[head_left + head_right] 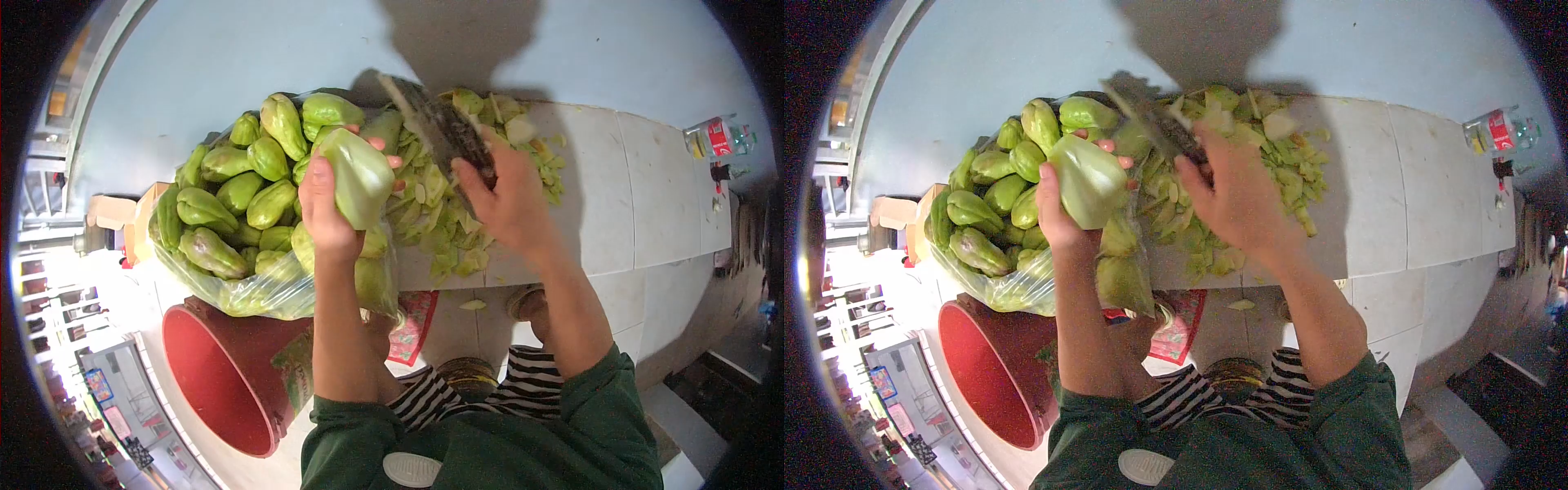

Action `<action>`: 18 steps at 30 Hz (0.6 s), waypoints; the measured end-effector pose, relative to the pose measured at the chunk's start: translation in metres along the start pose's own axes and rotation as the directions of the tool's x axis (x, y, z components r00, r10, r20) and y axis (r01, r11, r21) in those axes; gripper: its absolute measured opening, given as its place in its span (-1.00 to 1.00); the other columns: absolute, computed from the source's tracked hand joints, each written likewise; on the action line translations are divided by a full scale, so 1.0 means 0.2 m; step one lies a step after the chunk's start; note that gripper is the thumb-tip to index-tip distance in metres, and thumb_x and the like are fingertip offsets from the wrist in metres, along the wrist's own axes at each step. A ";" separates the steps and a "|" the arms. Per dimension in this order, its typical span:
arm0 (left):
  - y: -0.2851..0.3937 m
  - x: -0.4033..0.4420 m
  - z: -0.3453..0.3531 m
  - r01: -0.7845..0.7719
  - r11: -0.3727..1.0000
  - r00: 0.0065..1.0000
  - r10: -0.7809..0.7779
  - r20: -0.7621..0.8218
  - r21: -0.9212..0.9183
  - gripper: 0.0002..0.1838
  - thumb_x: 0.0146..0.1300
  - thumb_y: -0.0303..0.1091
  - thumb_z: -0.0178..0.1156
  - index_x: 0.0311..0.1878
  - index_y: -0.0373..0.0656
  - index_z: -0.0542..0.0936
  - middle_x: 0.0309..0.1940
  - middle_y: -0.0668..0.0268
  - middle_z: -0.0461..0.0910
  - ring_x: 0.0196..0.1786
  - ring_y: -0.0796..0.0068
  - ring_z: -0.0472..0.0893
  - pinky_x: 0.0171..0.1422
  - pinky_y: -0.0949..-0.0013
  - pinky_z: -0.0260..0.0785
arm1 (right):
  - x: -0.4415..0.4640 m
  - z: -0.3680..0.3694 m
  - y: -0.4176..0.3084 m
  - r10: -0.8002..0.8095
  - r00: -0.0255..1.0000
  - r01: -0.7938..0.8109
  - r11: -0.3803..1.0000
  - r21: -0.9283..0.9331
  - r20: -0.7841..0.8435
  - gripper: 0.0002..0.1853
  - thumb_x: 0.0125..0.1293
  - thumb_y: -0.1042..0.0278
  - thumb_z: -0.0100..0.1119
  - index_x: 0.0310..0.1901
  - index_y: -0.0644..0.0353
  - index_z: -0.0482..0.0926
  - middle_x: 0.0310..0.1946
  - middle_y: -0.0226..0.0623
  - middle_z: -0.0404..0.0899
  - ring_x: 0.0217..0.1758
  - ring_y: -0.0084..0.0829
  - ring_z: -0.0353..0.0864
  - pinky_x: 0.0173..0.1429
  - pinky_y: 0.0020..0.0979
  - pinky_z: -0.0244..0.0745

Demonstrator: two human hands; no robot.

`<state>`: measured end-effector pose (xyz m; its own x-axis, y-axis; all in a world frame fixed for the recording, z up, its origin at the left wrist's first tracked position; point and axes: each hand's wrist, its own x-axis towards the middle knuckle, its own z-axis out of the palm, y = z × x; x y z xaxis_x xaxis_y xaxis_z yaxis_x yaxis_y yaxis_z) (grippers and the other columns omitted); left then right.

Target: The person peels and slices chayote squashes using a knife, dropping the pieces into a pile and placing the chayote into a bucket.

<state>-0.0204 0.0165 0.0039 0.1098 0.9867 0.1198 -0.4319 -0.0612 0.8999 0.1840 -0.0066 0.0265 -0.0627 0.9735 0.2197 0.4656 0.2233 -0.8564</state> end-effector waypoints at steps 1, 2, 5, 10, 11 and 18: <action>0.00 0.01 -0.01 0.078 0.983 0.997 -0.078 0.007 -0.164 -0.34 0.41 0.15 -0.18 0.27 -0.29 0.30 -0.01 0.01 0.52 0.02 0.07 0.57 0.00 0.01 0.50 | 0.01 -0.01 0.02 0.016 0.998 -0.014 0.999 0.037 -0.061 -0.74 0.32 0.31 0.14 -0.15 0.37 0.45 -0.53 -0.04 0.55 -0.49 -0.17 0.58 -0.36 -0.24 0.43; 0.00 0.01 -0.01 0.154 0.934 0.988 -0.154 0.026 -0.323 -0.29 0.38 0.21 -0.18 0.30 -0.24 0.27 0.01 0.00 0.50 0.04 -0.01 0.55 -0.01 -0.08 0.50 | 0.02 -0.02 0.02 0.016 0.998 -0.013 0.999 0.037 -0.060 -0.74 0.32 0.31 0.14 -0.15 0.37 0.45 -0.53 -0.04 0.55 -0.49 -0.17 0.58 -0.36 -0.24 0.43; 0.03 0.03 0.02 0.160 0.870 0.981 -0.191 -0.021 -0.466 -0.28 0.35 0.25 -0.15 0.31 -0.17 0.28 0.03 0.03 0.50 0.06 -0.02 0.53 0.00 -0.07 0.49 | 0.02 -0.03 0.02 0.068 0.998 -0.068 0.995 0.076 0.010 -0.73 0.33 0.27 0.14 -0.22 0.37 0.45 -0.57 -0.11 0.51 -0.53 -0.24 0.52 -0.40 -0.32 0.40; 0.05 0.01 -0.02 0.152 0.797 0.975 -0.217 -0.043 -0.584 -0.26 0.32 0.26 -0.12 0.31 -0.18 0.29 0.01 0.04 0.50 0.04 -0.01 0.53 0.03 -0.05 0.48 | 0.00 -0.01 0.02 0.248 0.941 -0.309 0.907 0.288 0.229 -0.68 0.38 0.14 0.16 -0.39 0.20 0.41 -0.70 -0.50 0.40 -0.67 -0.65 0.37 -0.55 -0.51 0.29; 0.05 0.01 -0.04 0.170 0.796 0.979 -0.206 0.004 -0.581 -0.26 0.31 0.26 -0.10 0.31 -0.18 0.29 0.00 0.04 0.50 0.03 0.00 0.53 0.05 -0.05 0.48 | 0.00 0.00 0.03 0.244 0.941 -0.306 0.907 0.288 0.232 -0.68 0.38 0.14 0.16 -0.39 0.20 0.41 -0.70 -0.50 0.40 -0.67 -0.65 0.37 -0.55 -0.51 0.29; 0.07 -0.01 -0.04 0.177 0.816 0.980 -0.198 0.021 -0.551 -0.27 0.28 0.25 -0.06 0.28 -0.19 0.29 -0.10 0.00 0.55 -0.08 -0.02 0.59 -0.01 -0.12 0.47 | -0.01 0.02 0.06 0.289 0.909 -0.386 0.855 0.347 0.301 -0.60 0.36 0.04 0.18 -0.45 0.21 0.41 -0.73 -0.47 0.38 -0.66 -0.64 0.36 -0.55 -0.48 0.28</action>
<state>-0.0332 0.0155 0.0126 0.2121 0.9759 -0.0515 -0.8261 0.2072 0.5240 0.1861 -0.0062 0.0149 -0.1880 0.9640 -0.1881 0.1162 -0.1683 -0.9789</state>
